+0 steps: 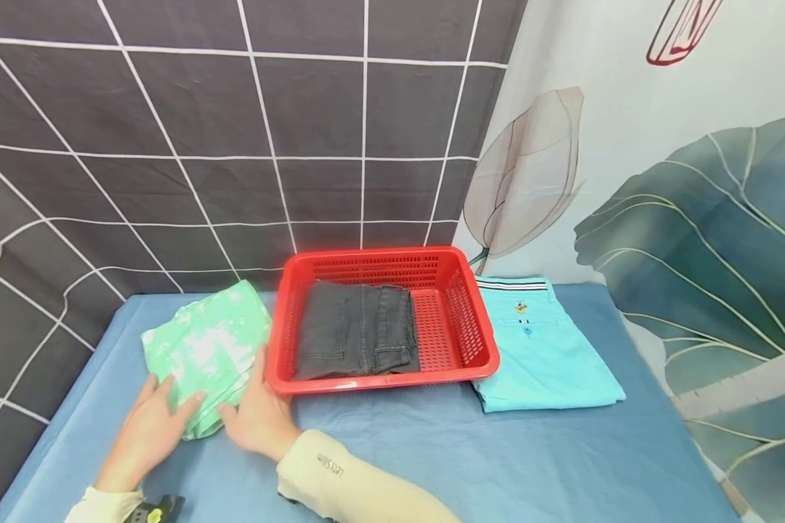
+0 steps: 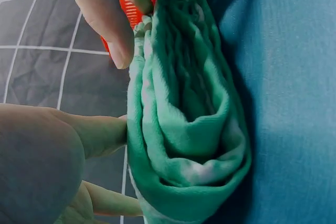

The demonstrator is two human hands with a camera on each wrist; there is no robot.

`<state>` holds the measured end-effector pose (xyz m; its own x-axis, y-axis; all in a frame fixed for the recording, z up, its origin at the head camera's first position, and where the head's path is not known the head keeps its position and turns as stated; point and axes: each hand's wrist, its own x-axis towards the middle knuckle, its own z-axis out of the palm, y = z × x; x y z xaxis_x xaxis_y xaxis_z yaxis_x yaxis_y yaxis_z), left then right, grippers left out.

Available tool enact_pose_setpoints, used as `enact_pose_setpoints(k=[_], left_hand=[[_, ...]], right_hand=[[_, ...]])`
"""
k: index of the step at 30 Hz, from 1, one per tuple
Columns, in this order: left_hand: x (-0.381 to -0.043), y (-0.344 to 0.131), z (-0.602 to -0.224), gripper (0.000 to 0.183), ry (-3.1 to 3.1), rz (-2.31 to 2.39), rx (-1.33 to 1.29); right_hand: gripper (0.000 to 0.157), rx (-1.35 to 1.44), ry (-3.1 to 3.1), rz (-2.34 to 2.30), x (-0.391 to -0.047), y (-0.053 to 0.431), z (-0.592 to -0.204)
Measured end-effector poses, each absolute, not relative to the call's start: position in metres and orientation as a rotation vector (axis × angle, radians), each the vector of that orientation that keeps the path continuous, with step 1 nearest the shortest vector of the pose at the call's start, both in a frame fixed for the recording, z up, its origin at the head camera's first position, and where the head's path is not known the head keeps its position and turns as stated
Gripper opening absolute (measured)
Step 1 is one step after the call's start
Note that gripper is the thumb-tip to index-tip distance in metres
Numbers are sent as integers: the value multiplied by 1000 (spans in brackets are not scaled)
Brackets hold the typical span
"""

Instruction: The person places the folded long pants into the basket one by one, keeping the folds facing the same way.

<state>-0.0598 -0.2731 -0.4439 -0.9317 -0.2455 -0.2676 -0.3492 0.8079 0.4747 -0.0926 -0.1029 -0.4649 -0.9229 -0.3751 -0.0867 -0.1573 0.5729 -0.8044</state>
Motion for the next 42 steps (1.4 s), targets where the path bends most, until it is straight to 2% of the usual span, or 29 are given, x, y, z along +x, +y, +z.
enact_pose_setpoints(k=[9,42], left_hand=[[-59,-271,-449,87,2798,819,-504],[-63,-302,-448,94,2778,756,-317]], right_hand=[[86,-400,2649,-1187,-91,-105,-470],[80,-389,2446,-1246,-75,-89,-456]])
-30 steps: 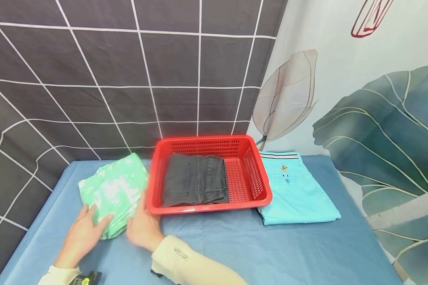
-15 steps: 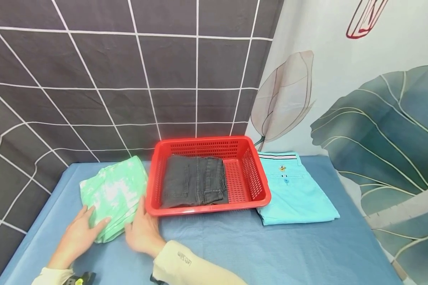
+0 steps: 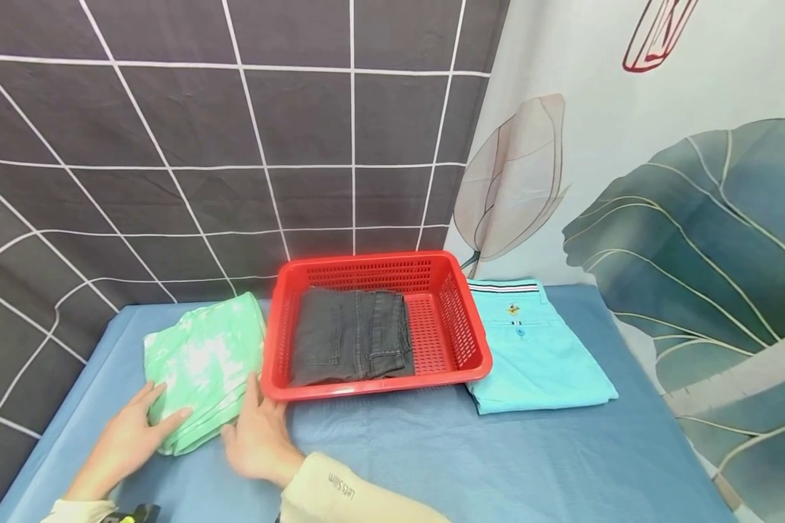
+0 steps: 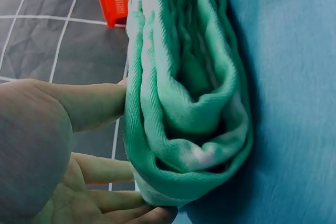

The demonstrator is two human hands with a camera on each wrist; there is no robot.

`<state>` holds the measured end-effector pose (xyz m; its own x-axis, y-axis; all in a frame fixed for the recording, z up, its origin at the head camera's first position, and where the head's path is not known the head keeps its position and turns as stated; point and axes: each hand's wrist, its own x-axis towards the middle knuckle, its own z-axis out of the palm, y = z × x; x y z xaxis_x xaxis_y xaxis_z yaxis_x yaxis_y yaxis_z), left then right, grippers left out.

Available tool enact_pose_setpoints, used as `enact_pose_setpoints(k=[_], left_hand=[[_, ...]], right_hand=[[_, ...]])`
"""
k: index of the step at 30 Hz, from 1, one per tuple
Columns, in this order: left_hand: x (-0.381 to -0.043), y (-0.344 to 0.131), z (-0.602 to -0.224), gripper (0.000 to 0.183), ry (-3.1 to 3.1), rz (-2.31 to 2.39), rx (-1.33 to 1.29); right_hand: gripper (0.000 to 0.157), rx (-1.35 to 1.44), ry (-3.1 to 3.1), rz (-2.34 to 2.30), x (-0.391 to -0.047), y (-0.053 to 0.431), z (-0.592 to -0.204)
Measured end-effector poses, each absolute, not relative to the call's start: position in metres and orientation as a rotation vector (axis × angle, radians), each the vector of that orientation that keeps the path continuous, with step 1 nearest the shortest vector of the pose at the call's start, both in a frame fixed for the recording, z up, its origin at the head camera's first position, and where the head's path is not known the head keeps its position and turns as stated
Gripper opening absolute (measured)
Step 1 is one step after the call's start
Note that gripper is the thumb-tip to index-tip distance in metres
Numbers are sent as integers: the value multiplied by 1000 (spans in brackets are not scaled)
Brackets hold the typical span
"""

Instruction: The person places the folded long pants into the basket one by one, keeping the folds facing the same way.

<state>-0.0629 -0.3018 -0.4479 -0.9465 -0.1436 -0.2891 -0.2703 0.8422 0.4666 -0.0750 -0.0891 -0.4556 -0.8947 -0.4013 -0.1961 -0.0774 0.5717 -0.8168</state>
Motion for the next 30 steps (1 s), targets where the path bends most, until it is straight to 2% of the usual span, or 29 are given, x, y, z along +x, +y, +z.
enact_pose_setpoints(k=[8,13,18,19,25,26,30], left_hand=[[-62,-312,-447,95,2788,804,-292],[-63,-316,-445,95,2792,822,-282],[-67,-322,-443,92,2696,969,-387],[-68,-324,-442,92,2667,1010,-423],[-79,-333,-447,98,2564,1145,-535],[-81,-334,-449,97,2560,1158,-535],[-88,-338,-454,92,2573,1202,-518]], right_hand=[[79,-403,2371,-1287,-67,-82,-449],[84,-381,2347,-1373,-67,-79,-448],[87,-310,2322,-1436,-77,-79,-453],[84,-296,2323,-1425,-79,-79,-453],[44,-188,2298,-1366,-90,-79,-453],[43,-166,2282,-1378,-91,-79,-453],[56,-109,2230,-1474,-91,-80,-455]])
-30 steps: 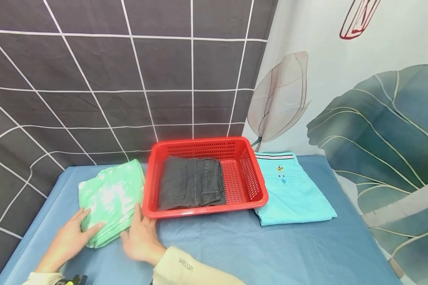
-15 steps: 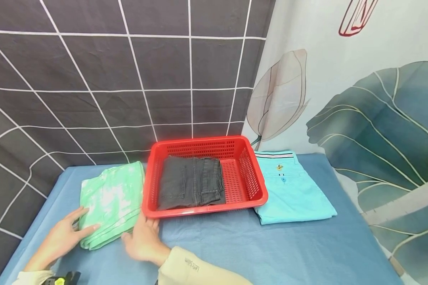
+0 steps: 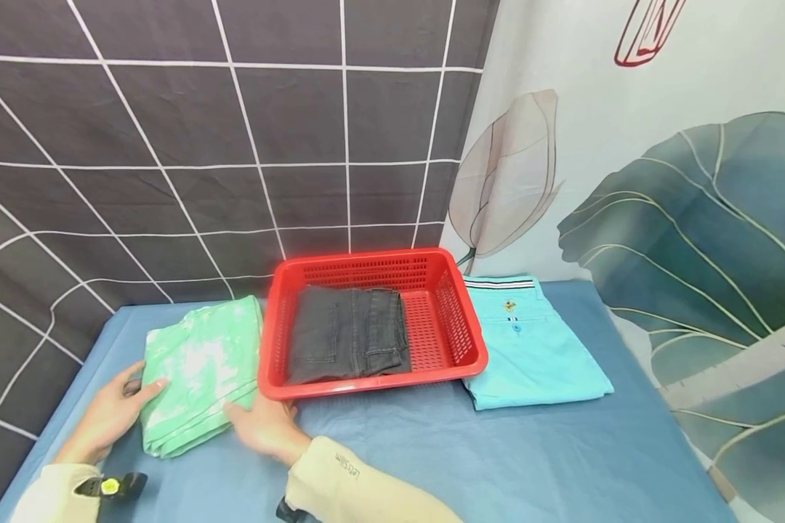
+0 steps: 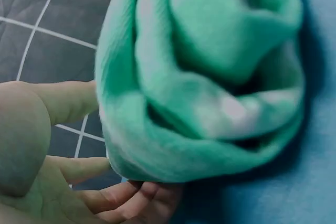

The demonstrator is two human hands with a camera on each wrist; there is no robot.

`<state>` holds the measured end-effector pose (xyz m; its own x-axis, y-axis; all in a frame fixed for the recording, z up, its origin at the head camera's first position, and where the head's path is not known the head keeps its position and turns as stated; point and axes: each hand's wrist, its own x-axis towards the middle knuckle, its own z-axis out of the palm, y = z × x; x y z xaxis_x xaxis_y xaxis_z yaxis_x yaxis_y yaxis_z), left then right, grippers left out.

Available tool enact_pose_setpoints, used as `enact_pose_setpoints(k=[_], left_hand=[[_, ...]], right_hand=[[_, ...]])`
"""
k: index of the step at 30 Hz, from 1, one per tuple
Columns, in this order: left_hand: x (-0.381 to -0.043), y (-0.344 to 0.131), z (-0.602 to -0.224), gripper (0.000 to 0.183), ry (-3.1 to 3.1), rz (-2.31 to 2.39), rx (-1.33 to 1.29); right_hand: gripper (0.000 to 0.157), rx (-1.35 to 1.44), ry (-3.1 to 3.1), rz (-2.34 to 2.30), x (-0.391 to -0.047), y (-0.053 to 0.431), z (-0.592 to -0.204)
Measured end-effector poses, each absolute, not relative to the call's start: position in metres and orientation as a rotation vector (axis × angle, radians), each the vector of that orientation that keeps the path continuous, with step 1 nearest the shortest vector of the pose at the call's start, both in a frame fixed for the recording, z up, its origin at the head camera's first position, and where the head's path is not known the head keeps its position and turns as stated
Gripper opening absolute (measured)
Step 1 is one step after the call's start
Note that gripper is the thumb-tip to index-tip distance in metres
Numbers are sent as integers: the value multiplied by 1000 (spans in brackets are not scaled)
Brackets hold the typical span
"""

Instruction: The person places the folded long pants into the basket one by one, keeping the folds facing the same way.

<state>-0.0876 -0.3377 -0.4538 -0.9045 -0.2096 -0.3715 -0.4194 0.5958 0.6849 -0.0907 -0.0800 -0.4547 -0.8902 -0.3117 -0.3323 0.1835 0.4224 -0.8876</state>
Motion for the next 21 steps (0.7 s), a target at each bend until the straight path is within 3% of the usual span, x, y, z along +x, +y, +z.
enact_pose_setpoints(k=[10,21], left_hand=[[-82,-348,-464,89,2551,1348,-411],[-78,-357,-463,88,2436,1451,-393]], right_hand=[[74,-233,2306,-1554,-84,-82,-468],[53,-190,2324,-1725,-82,-84,-472]])
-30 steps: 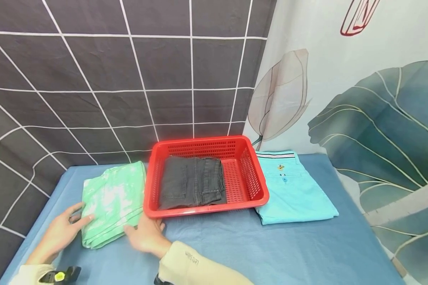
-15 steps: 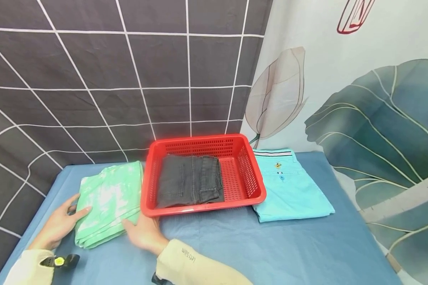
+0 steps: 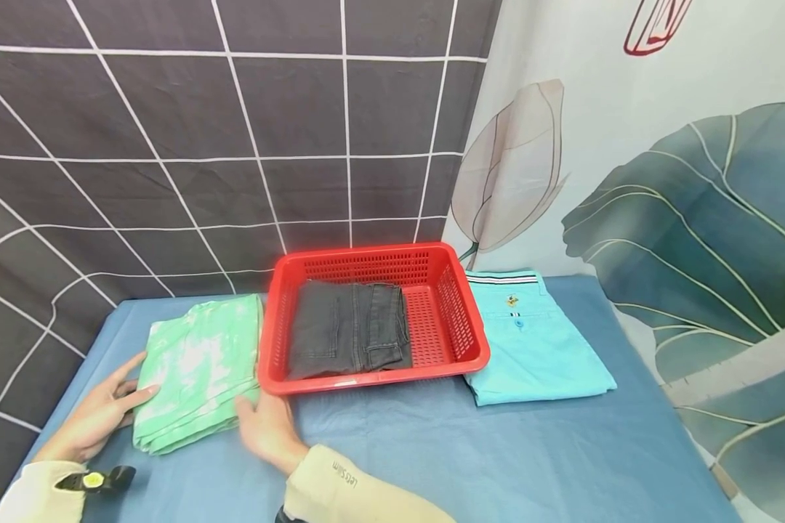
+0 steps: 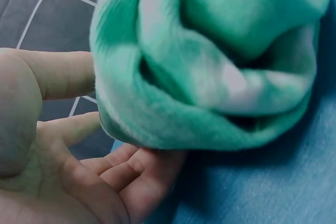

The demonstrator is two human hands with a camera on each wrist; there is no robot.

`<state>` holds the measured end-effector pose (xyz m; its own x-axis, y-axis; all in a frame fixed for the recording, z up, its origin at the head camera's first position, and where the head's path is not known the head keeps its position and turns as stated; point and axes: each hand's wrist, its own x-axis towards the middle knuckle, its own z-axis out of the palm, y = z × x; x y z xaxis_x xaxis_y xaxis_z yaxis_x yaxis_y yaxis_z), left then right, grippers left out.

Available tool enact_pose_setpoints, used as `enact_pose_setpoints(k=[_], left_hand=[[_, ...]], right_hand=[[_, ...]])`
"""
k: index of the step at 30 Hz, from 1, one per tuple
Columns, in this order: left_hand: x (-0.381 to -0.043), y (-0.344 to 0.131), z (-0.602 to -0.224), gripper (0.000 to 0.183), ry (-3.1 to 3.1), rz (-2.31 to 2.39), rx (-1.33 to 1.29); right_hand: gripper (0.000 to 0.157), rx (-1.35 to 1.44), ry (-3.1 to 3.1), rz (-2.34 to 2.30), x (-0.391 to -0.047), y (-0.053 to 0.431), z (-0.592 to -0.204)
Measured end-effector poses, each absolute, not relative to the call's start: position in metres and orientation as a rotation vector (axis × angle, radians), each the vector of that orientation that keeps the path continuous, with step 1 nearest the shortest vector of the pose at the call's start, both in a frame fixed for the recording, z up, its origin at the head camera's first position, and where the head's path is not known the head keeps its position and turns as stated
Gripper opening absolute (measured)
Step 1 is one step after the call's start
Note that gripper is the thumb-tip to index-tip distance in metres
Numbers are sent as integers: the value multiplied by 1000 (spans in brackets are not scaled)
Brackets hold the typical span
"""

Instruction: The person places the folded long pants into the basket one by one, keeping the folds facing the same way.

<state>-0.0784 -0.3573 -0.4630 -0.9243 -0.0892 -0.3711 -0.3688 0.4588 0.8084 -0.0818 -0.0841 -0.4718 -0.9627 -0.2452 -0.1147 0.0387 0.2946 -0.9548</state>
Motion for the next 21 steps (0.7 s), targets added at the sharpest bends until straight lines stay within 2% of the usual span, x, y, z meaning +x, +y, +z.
enact_pose_setpoints(k=[15,21], left_hand=[[-77,-359,-464,87,2432,1493,-433],[-76,-358,-465,86,2427,1491,-445]], right_hand=[[31,-189,2190,-1928,-86,-86,-480],[29,-104,2085,-1984,-84,-87,-482]])
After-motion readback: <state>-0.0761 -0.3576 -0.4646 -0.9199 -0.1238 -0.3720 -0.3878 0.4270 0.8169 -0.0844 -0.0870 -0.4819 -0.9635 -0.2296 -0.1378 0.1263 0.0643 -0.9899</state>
